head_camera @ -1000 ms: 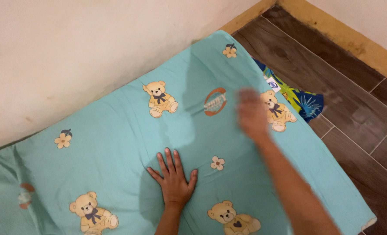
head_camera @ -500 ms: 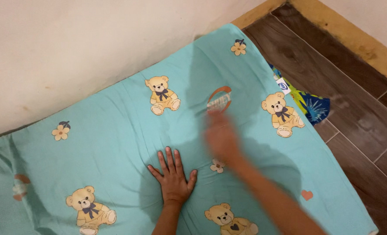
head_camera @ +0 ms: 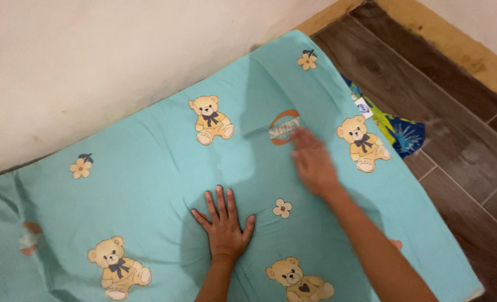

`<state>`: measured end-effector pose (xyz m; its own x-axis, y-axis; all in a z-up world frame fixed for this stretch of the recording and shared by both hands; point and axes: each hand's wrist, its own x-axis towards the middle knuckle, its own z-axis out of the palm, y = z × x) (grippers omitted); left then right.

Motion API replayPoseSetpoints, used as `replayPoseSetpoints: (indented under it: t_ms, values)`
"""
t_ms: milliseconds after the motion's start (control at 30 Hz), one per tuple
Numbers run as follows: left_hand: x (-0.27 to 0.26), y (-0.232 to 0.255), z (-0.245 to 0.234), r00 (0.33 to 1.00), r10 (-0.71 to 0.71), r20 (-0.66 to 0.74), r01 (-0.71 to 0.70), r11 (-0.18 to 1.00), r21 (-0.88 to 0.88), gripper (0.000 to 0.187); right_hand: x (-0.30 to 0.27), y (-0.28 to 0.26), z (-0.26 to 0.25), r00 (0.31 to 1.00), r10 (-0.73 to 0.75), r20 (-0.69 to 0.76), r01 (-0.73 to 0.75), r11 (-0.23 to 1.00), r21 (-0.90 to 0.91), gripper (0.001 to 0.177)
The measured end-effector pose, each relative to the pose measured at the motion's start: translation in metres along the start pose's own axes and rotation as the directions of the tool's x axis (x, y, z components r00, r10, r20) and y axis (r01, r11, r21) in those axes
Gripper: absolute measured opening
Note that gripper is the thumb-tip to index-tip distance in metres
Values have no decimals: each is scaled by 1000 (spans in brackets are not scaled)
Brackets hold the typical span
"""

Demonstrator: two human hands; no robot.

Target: The person tidies a small bed by clearing away stuffed animals and a blanket, then lifting and repositioning the mattress and smoothing the fitted sheet by hand.

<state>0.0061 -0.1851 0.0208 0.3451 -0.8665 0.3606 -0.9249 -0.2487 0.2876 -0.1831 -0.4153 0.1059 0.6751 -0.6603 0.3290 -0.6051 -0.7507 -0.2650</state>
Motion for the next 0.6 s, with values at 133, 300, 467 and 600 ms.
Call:
replayPoseSetpoints:
  t_ms: [133, 300, 467, 600]
  values:
    - [0, -2, 1, 1000, 7, -31, -7, 1000, -23, 87, -53, 94, -28, 954, 207, -215, -266, 917, -298, 52]
    - [-2, -1, 5, 999, -5, -50, 5, 1000, -12, 87, -135, 136, -79, 572, 710, -411, -819, 468, -331, 50]
    - [0, 0, 0, 998, 0, -59, -2, 999, -38, 88, -67, -1, -26, 787, 615, -36, -602, 780, 172, 64]
    - [0, 1, -6, 1000, -15, -10, 14, 999, -35, 88, -10, -126, 28, 937, -340, -74, 343, 939, 33, 48]
